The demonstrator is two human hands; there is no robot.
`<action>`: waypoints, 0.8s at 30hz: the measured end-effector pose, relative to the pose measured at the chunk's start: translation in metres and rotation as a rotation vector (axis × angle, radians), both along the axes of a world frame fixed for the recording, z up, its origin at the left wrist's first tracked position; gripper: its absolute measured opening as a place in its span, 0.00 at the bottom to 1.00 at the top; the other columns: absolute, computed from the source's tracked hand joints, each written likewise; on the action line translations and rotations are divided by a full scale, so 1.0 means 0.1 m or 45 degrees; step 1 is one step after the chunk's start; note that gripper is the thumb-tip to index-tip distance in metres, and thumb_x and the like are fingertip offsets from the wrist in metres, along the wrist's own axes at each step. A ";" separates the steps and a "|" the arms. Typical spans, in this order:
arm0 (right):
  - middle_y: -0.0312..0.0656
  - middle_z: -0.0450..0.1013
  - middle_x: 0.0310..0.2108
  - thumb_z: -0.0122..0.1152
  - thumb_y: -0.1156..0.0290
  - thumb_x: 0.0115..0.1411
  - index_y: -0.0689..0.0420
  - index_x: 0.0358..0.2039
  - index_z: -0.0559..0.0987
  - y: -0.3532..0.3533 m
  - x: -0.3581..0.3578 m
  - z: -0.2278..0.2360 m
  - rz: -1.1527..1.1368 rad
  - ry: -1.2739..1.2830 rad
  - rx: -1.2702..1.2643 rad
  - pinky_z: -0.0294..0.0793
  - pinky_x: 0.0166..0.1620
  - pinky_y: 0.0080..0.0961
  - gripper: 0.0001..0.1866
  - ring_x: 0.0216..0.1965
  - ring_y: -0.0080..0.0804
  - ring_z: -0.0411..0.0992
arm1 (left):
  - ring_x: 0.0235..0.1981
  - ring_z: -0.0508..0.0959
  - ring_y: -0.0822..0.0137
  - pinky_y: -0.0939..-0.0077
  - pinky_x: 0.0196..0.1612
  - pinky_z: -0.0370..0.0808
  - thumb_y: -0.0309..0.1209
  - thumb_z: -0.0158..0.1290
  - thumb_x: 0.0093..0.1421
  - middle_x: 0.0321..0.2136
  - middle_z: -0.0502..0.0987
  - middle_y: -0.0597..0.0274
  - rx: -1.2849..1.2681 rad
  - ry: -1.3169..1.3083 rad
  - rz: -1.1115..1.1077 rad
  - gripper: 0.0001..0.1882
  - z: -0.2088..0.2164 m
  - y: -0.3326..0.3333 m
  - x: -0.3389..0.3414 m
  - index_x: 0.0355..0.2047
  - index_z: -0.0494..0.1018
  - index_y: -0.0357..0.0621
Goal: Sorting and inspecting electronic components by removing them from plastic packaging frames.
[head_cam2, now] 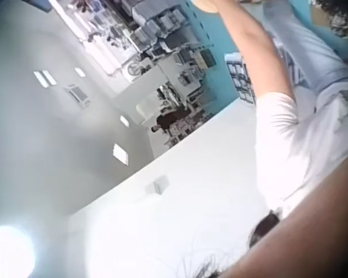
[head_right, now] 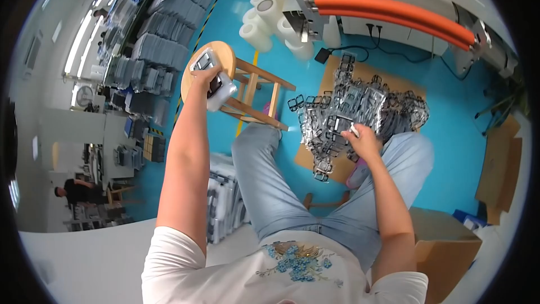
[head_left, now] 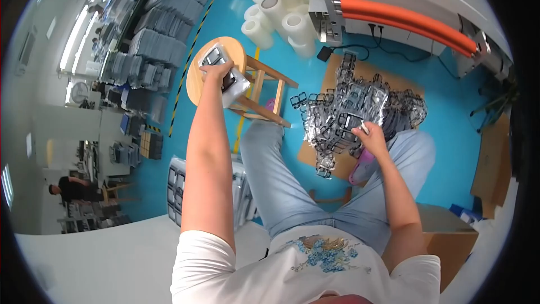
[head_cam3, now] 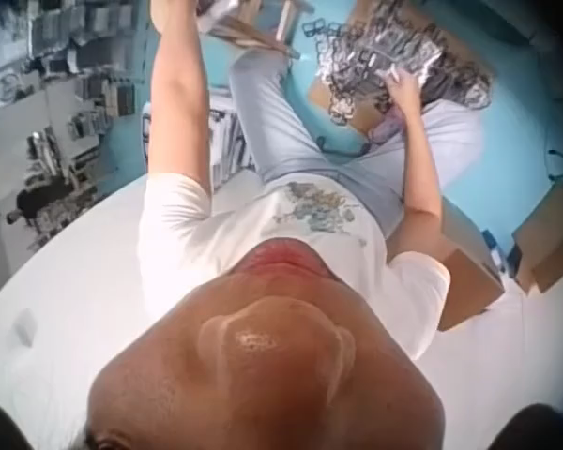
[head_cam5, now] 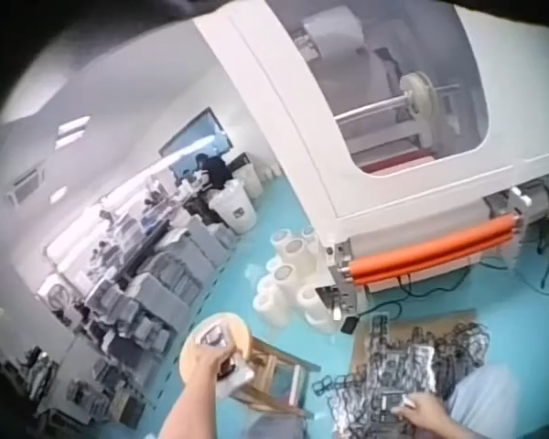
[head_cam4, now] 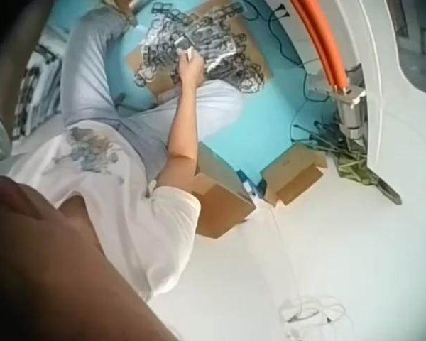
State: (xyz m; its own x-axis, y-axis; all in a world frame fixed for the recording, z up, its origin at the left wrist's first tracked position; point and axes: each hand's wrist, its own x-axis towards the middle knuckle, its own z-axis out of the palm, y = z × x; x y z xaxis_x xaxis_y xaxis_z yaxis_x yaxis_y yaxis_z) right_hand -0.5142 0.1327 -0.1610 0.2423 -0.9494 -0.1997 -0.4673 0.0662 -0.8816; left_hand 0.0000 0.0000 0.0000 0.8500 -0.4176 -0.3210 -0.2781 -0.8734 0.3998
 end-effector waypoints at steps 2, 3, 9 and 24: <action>0.42 0.71 0.19 0.71 0.60 0.54 0.61 0.25 0.76 0.06 0.12 0.12 -0.012 -0.036 0.055 0.66 0.28 0.31 0.17 0.21 0.32 0.67 | 0.61 0.67 0.47 0.53 0.59 0.70 0.46 0.66 0.37 0.67 0.51 0.39 0.008 -0.005 0.001 0.74 0.00 -0.02 0.13 0.70 0.22 0.43; 0.42 0.71 0.19 0.71 0.60 0.54 0.61 0.25 0.76 -0.15 -0.22 0.13 0.011 0.005 0.027 0.66 0.28 0.31 0.17 0.21 0.32 0.67 | 0.61 0.67 0.47 0.53 0.59 0.70 0.46 0.66 0.37 0.67 0.51 0.39 -0.020 0.037 0.025 0.74 -0.19 -0.08 -0.05 0.70 0.22 0.43; 0.48 0.71 0.20 0.71 0.58 0.54 0.63 0.24 0.74 -0.03 -0.07 0.11 0.035 0.043 -0.103 0.66 0.29 0.36 0.20 0.22 0.40 0.68 | 0.62 0.65 0.49 0.51 0.61 0.67 0.53 0.69 0.35 0.68 0.49 0.43 0.090 -0.015 0.101 0.78 -0.07 -0.18 -0.22 0.70 0.22 0.43; 0.54 0.70 0.22 0.70 0.59 0.53 0.64 0.24 0.74 -0.15 0.38 0.35 0.203 -0.161 -0.184 0.67 0.31 0.40 0.20 0.25 0.52 0.70 | 0.47 0.77 0.56 0.59 0.51 0.74 0.50 0.76 0.33 0.51 0.73 0.47 -0.223 -0.002 -0.053 0.75 0.19 0.14 0.68 0.66 0.34 0.29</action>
State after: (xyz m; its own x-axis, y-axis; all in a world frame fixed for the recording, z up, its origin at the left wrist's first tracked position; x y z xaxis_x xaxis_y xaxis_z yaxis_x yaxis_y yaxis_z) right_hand -0.4764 0.1175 -0.1255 0.4055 -0.9138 -0.0230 -0.3471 -0.1307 -0.9287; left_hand 0.0684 0.0138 0.0192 0.8311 -0.5022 -0.2388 -0.3137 -0.7780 0.5443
